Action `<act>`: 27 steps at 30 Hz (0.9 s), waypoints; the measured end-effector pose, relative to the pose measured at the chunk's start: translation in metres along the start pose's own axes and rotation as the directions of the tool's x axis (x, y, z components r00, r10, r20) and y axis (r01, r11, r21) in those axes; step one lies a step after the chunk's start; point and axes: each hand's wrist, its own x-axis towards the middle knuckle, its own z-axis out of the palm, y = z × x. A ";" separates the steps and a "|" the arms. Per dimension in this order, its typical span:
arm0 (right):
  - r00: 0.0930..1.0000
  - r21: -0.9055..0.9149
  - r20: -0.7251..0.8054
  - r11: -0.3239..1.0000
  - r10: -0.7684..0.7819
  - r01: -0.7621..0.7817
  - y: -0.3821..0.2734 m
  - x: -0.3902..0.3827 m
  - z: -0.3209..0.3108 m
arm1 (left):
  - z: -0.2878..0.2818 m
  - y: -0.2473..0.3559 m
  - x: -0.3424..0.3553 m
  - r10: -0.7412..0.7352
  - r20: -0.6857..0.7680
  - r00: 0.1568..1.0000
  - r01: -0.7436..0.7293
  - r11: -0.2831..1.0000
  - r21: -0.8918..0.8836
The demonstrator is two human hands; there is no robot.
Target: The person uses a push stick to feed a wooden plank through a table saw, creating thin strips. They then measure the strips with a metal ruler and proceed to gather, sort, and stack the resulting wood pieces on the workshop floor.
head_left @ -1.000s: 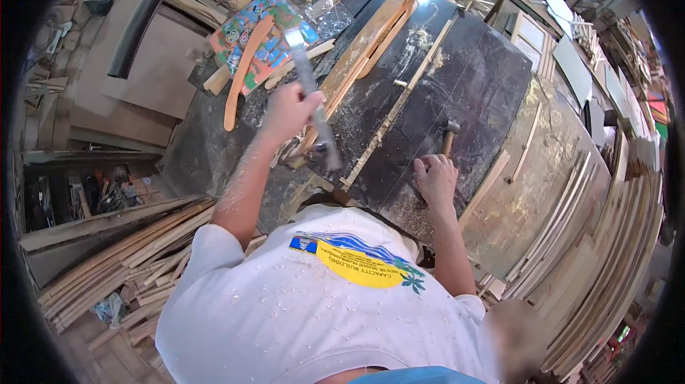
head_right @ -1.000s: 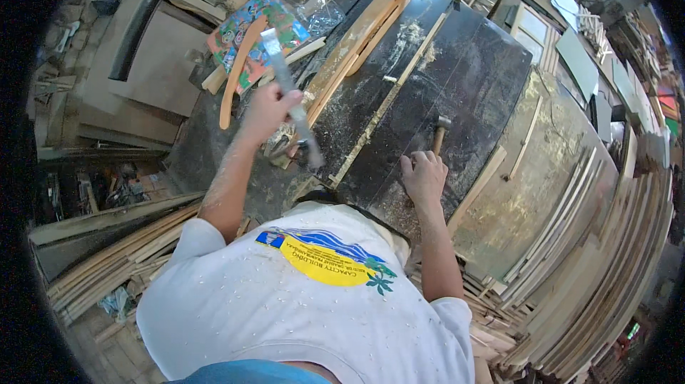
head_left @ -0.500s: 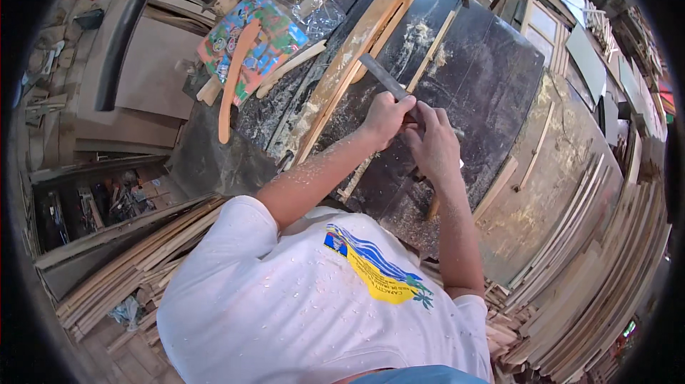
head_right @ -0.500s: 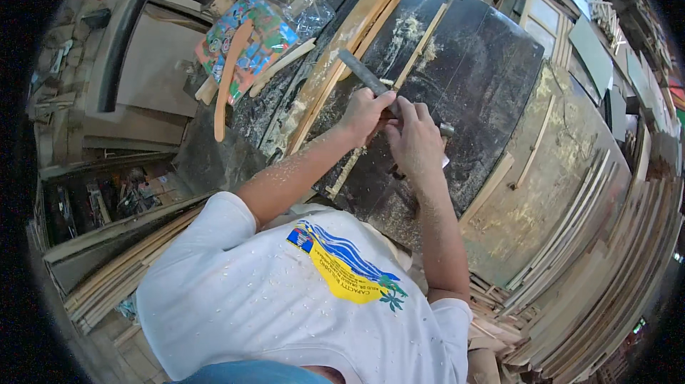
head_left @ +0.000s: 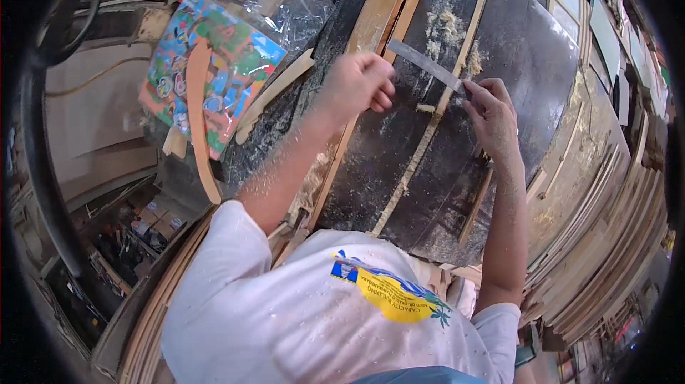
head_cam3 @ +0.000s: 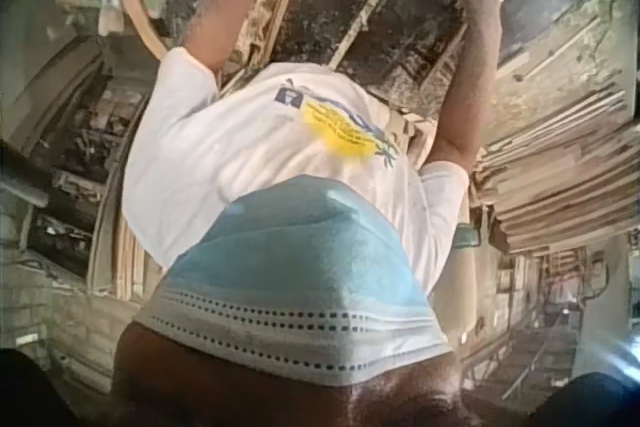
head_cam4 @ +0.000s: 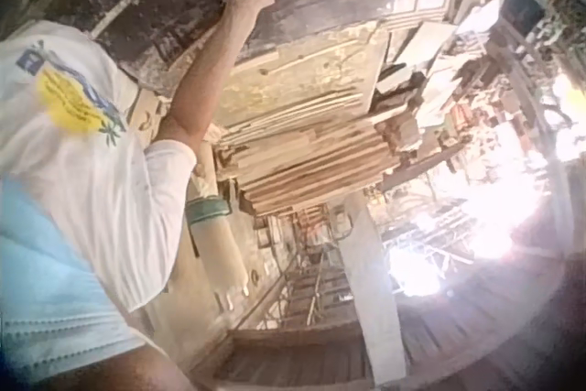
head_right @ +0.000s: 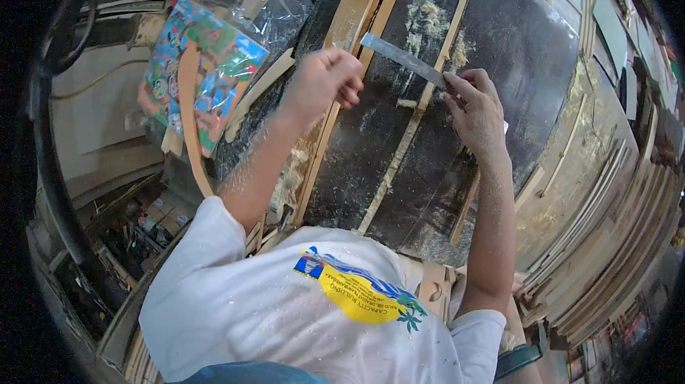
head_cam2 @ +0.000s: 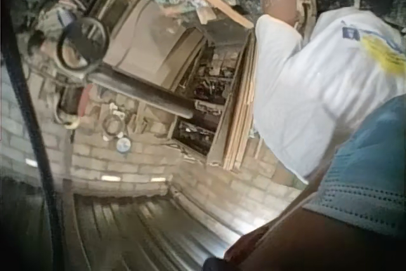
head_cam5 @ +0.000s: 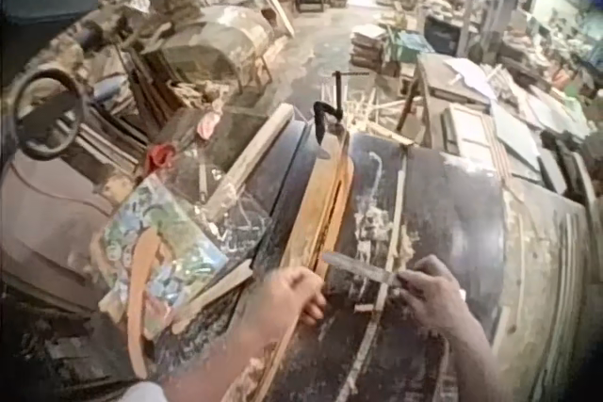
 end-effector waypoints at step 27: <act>0.979 0.017 0.128 0.986 0.161 -0.164 0.001 0.044 0.022 | 0.066 -0.040 0.059 -0.327 0.011 0.945 0.289 0.818 -0.498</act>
